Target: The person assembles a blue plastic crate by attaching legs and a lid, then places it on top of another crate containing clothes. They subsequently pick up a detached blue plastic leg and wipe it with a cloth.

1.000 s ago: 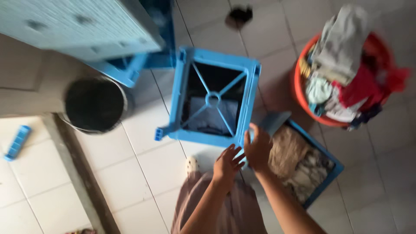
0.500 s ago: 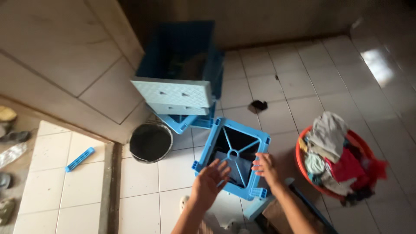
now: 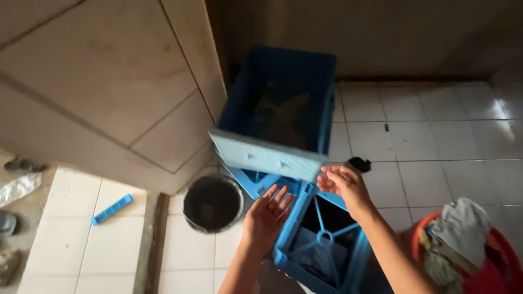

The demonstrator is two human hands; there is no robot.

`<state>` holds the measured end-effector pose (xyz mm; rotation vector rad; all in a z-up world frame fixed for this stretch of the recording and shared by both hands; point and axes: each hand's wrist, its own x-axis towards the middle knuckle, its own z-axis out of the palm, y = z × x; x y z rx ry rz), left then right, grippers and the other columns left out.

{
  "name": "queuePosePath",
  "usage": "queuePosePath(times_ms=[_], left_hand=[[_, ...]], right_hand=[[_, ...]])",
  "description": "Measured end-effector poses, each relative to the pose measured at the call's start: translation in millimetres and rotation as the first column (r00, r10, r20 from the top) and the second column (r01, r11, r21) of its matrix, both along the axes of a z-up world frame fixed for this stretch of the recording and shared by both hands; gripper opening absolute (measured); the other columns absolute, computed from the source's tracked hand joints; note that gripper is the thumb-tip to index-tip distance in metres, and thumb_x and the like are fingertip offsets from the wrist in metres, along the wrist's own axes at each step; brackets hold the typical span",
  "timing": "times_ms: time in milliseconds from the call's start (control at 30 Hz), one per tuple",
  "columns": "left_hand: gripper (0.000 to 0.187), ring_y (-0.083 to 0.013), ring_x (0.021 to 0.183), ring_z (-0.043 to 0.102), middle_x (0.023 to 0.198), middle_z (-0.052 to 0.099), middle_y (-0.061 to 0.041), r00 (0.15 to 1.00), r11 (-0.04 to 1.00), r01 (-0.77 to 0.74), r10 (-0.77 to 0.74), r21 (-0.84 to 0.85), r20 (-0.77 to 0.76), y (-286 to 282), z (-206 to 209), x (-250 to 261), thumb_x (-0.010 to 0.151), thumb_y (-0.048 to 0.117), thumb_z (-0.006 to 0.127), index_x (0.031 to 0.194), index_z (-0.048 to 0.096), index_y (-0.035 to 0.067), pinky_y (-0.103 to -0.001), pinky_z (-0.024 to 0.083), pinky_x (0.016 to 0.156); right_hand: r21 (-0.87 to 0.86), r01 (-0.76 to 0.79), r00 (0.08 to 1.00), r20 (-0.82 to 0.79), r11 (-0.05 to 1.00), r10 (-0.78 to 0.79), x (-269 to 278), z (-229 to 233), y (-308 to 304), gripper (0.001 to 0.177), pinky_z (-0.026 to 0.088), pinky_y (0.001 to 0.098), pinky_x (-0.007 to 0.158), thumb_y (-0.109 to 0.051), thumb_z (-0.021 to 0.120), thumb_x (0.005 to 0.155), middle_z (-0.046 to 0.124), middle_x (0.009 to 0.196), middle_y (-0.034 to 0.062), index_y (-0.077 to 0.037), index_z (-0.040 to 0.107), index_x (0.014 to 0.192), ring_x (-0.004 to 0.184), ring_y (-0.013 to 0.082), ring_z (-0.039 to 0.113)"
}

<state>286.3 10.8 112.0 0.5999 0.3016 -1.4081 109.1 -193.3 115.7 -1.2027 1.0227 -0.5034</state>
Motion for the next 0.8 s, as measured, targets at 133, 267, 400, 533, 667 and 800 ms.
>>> queuePosePath(times_ms=[133,267,400,533,667,800], left_hand=[[0.05,-0.028,0.131,0.06,0.142,0.063,-0.011,0.997,1.0,-0.014,0.013,0.016,0.071,-50.9,-24.7,76.6,0.1,0.026,0.042,0.147,0.05,0.01,-0.037,0.048,0.101],[0.051,-0.0291,0.132,0.06,0.144,0.062,-0.012,0.994,0.992,0.006,-0.02,0.129,0.112,-98.7,-37.3,134.9,0.102,0.027,0.038,0.148,0.048,0.009,-0.041,0.046,0.109],[0.053,-0.0288,0.136,0.058,0.149,0.059,-0.012,0.98,0.967,0.084,-0.124,0.24,0.157,-128.0,-49.4,160.3,0.104,0.031,0.035,0.15,0.046,0.007,-0.043,0.039,0.115],[0.057,-0.0306,0.138,0.055,0.152,0.057,-0.013,0.987,0.967,0.119,-0.14,0.224,0.082,-143.2,-72.5,163.3,0.102,0.033,0.034,0.152,0.043,0.009,-0.043,0.038,0.115],[0.06,-0.0309,0.139,0.054,0.153,0.055,-0.014,0.993,0.978,0.112,-0.116,0.178,0.017,-145.2,-86.5,155.6,0.099,0.035,0.039,0.153,0.041,0.008,-0.044,0.037,0.114],[0.064,-0.0298,0.139,0.055,0.153,0.056,-0.013,0.989,0.966,0.144,-0.143,0.216,-0.024,-144.3,-86.5,154.1,0.097,0.038,0.047,0.153,0.041,0.008,-0.044,0.038,0.114]], right_hand=[[-0.037,0.009,1.0,-0.02,0.999,-0.01,100.1,-68.9,-63.9,0.023,0.063,0.0364,0.077,-0.013,0.06,0.097,0.075,0.096,0.0148,-0.001,0.069,0.115,0.083,0.0229,0.074],[-0.166,-0.21,0.899,-0.42,0.963,0.124,180.2,-123.9,-98.9,0.023,0.062,0.0344,0.077,-0.016,0.059,0.099,0.078,0.101,0.013,-0.006,0.071,0.117,0.087,0.0219,0.076],[-0.308,-0.571,0.682,-0.694,0.761,0.231,240.2,-151.0,-110.6,0.027,0.058,0.0394,0.087,-0.013,0.064,0.095,0.075,0.114,0.0155,-0.01,0.069,0.122,0.101,0.0291,0.074],[-0.108,-0.666,0.499,-0.8,0.738,0.334,275.7,-185.3,-123.3,0.05,0.054,0.0429,0.094,-0.003,0.06,0.09,0.063,0.13,0.0202,-0.012,0.055,0.14,0.112,0.0332,0.067],[-0.322,-0.829,0.41,-0.906,0.457,0.106,281.2,-259.5,-135.6,0.044,0.053,0.0426,0.098,0.002,0.053,0.091,0.063,0.131,0.0224,-0.004,0.061,0.134,0.115,0.0353,0.066],[-0.174,-0.731,0.417,-0.879,0.66,0.229,275.0,-289.6,-135.7,0.03,0.054,0.0454,0.094,-0.014,0.041,0.108,0.067,0.122,0.0197,-0.005,0.065,0.124,0.109,0.0336,0.067]])
